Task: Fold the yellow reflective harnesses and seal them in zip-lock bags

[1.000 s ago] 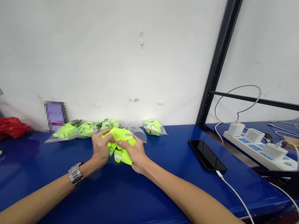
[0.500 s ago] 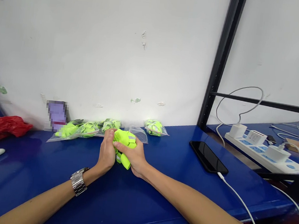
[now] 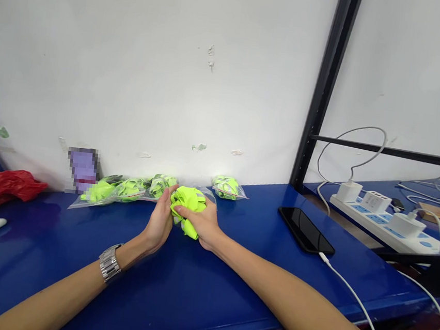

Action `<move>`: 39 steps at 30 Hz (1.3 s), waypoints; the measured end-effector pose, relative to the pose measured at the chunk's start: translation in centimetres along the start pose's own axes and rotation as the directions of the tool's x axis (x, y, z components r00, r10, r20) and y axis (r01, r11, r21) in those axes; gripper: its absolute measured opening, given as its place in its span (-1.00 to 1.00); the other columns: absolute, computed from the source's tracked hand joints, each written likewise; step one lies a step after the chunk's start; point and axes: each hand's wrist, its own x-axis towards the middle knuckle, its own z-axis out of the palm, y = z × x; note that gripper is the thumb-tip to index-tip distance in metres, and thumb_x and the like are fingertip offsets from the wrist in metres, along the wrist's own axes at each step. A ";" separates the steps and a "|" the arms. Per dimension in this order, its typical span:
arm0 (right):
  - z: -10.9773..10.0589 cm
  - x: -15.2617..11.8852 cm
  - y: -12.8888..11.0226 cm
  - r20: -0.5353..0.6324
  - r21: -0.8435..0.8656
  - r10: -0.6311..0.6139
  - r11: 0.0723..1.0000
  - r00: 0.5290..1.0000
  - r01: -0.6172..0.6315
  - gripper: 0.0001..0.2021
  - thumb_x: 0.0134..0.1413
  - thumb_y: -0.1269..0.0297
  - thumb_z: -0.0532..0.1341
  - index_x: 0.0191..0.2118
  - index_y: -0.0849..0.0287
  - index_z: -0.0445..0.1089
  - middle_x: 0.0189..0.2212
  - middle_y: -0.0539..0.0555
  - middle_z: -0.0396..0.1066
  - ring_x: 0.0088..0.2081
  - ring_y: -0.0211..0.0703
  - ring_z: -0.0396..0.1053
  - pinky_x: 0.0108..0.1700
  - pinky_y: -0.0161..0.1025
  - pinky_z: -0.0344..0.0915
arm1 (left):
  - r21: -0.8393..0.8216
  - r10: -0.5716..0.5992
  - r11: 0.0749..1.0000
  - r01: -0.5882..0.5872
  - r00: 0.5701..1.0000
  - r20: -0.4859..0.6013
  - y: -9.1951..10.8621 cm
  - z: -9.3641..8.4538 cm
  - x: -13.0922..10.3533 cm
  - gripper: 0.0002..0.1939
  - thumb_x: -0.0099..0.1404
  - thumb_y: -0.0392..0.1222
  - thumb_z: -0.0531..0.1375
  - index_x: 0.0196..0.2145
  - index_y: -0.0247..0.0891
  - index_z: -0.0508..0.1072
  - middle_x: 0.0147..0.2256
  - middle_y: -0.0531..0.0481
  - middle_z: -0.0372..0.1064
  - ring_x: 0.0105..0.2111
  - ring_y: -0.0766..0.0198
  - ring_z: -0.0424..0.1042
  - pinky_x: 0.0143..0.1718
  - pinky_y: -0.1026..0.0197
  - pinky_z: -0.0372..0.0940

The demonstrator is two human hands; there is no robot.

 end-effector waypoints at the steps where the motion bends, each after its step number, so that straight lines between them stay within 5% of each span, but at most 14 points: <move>1: -0.3 0.3 -0.2 0.001 -0.025 -0.025 0.999 1.000 0.025 -0.43 -0.42 0.25 0.50 -0.16 0.24 0.40 -0.28 0.10 0.52 -0.31 -0.11 0.48 -0.23 -0.18 0.42 | -0.009 0.007 1.000 -0.008 0.999 -0.035 0.3 -0.3 0.3 -0.27 0.37 0.21 -0.46 0.28 -0.25 -0.02 0.14 -0.18 0.25 0.05 0.09 0.35 -0.10 0.10 0.34; 3: -1.0 0.9 -0.9 0.001 -0.079 -0.070 0.994 0.998 0.069 -0.43 -0.44 0.24 0.50 -0.16 0.24 0.41 -0.26 0.11 0.52 -0.29 -0.09 0.49 -0.20 -0.15 0.42 | 0.017 0.034 0.999 -0.033 0.993 -0.109 0.8 -1.1 1.0 -0.33 0.40 0.17 -0.35 0.22 -0.27 0.14 0.13 -0.19 0.27 0.06 0.06 0.33 -0.06 0.04 0.32; 6: -2.2 1.8 -2.7 -0.027 -0.147 -0.110 0.984 0.994 0.105 -0.46 -0.42 0.23 0.49 -0.18 0.24 0.43 -0.25 0.13 0.53 -0.27 -0.07 0.49 -0.18 -0.12 0.43 | 0.308 0.238 0.931 -0.194 0.965 -0.110 1.2 -2.9 2.3 -0.48 0.39 0.01 -0.10 0.18 -0.29 0.22 0.13 -0.22 0.21 0.08 0.06 0.28 0.07 0.02 0.21; 9: -3.2 2.6 -4.5 -0.099 -0.172 -0.110 0.981 0.989 0.092 -0.47 -0.43 0.22 0.49 -0.20 0.24 0.44 -0.27 0.15 0.53 -0.31 -0.04 0.50 -0.25 -0.12 0.45 | 0.715 0.421 0.562 -0.416 0.888 0.186 0.9 -4.2 3.4 -0.49 0.33 -0.14 0.01 0.21 -0.31 0.15 0.12 -0.26 0.18 0.10 0.03 0.23 0.10 0.00 0.16; 12: -3.9 3.1 -5.1 -0.156 -0.165 -0.097 0.984 0.983 0.071 -0.48 -0.46 0.24 0.50 -0.22 0.24 0.45 -0.27 0.15 0.54 -0.32 -0.03 0.51 -0.28 -0.16 0.45 | 0.825 0.373 0.114 -0.553 0.794 0.480 0.3 -4.1 4.3 -0.33 0.21 -0.22 0.16 0.23 -0.35 0.05 0.15 -0.31 0.16 0.12 -0.06 0.19 0.05 -0.04 0.18; 14: -4.1 3.4 -5.2 -0.160 -0.168 -0.089 0.984 0.983 0.062 -0.48 -0.47 0.25 0.51 -0.23 0.24 0.45 -0.28 0.15 0.55 -0.32 -0.04 0.51 -0.29 -0.18 0.45 | 0.814 0.359 -0.016 -0.581 0.756 0.547 0.1 -3.4 4.8 -0.42 0.21 -0.29 0.16 0.17 -0.38 0.12 0.05 -0.29 0.28 0.04 -0.02 0.28 -0.02 -0.01 0.20; 17: -4.4 3.5 -5.5 -0.148 -0.156 -0.106 0.984 0.983 0.082 -0.47 -0.47 0.25 0.51 -0.22 0.25 0.46 -0.27 0.13 0.55 -0.31 -0.06 0.51 -0.28 -0.20 0.45 | 0.826 0.396 -0.055 -0.561 0.747 0.533 0.6 -2.1 4.8 -0.68 0.28 -0.36 0.06 0.01 -0.40 0.26 -0.21 -0.21 0.39 -0.16 0.05 0.36 -0.13 0.03 0.22; 21: -4.9 3.5 -7.2 -0.172 -0.130 -0.146 0.984 0.974 0.125 -0.48 -0.43 0.25 0.50 -0.20 0.25 0.46 -0.31 0.11 0.54 -0.41 -0.11 0.48 -0.42 -0.24 0.42 | 0.829 0.474 -0.159 -0.536 0.695 0.541 1.9 -0.8 1.6 -0.71 0.31 -0.42 -0.02 -0.04 -0.36 0.30 -0.31 -0.15 0.36 -0.28 0.08 0.34 -0.12 -0.04 0.17; 23: -5.2 3.4 -8.0 -0.150 -0.110 -0.172 0.982 0.974 0.157 -0.49 -0.41 0.26 0.50 -0.19 0.23 0.45 -0.32 0.09 0.53 -0.44 -0.13 0.46 -0.47 -0.25 0.40 | 0.790 0.559 -0.332 -0.516 0.567 0.605 2.3 -0.4 -1.2 -0.73 0.32 -0.40 0.01 -0.04 -0.32 0.32 -0.39 -0.06 0.33 -0.40 0.14 0.32 -0.18 -0.02 0.18; 25: -5.3 3.1 -8.4 -0.117 -0.098 -0.178 0.981 0.977 0.167 -0.48 -0.40 0.27 0.50 -0.17 0.23 0.44 -0.32 0.08 0.52 -0.44 -0.14 0.45 -0.48 -0.26 0.39 | 0.809 0.581 -0.393 -0.438 0.563 0.587 2.6 -0.2 -4.2 -0.76 0.31 -0.37 0.06 -0.07 -0.34 0.35 -0.43 -0.04 0.31 -0.45 0.16 0.31 -0.24 0.01 0.19; 29: -5.0 2.6 -7.8 -0.091 -0.146 -0.100 0.986 0.991 0.086 -0.47 -0.42 0.25 0.50 -0.19 0.24 0.44 -0.36 0.09 0.52 -0.50 -0.17 0.43 -0.52 -0.28 0.36 | 0.855 0.470 -0.305 -0.419 0.714 0.518 3.1 -1.5 -7.1 -0.72 0.29 -0.16 0.16 -0.15 -0.47 0.40 -0.47 -0.07 0.29 -0.48 0.15 0.29 -0.35 0.06 0.22; 32: -4.5 2.3 -7.2 -0.068 -0.183 -0.033 0.983 0.997 0.020 -0.47 -0.42 0.22 0.51 -0.20 0.24 0.44 -0.37 0.09 0.52 -0.51 -0.19 0.42 -0.55 -0.30 0.34 | 0.768 0.436 -0.074 -0.636 0.672 0.599 4.3 -4.1 -5.7 -0.49 0.31 0.14 0.09 -0.08 -0.43 0.38 -0.39 -0.10 0.32 -0.42 0.15 0.30 -0.33 0.07 0.26; 35: -4.3 2.2 -7.1 -0.030 -0.201 -0.011 0.980 0.999 0.005 -0.46 -0.41 0.21 0.51 -0.19 0.23 0.43 -0.36 0.10 0.52 -0.50 -0.19 0.42 -0.54 -0.31 0.33 | 0.757 0.387 0.156 -0.634 0.745 0.544 5.8 -6.8 -2.2 -0.54 0.36 0.13 0.01 -0.04 -0.31 0.36 -0.18 -0.17 0.34 -0.20 0.11 0.32 -0.18 0.06 0.27; 39: -4.4 2.2 -7.4 -0.032 -0.219 -0.005 0.976 0.999 -0.002 -0.45 -0.40 0.19 0.50 -0.17 0.24 0.43 -0.38 0.11 0.52 -0.49 -0.16 0.42 -0.54 -0.30 0.31 | 0.697 0.106 0.365 -0.617 0.771 0.628 6.4 -7.4 1.8 -0.15 0.04 0.39 0.19 0.10 -0.28 0.27 -0.02 -0.23 0.34 -0.09 0.02 0.36 -0.21 0.12 0.29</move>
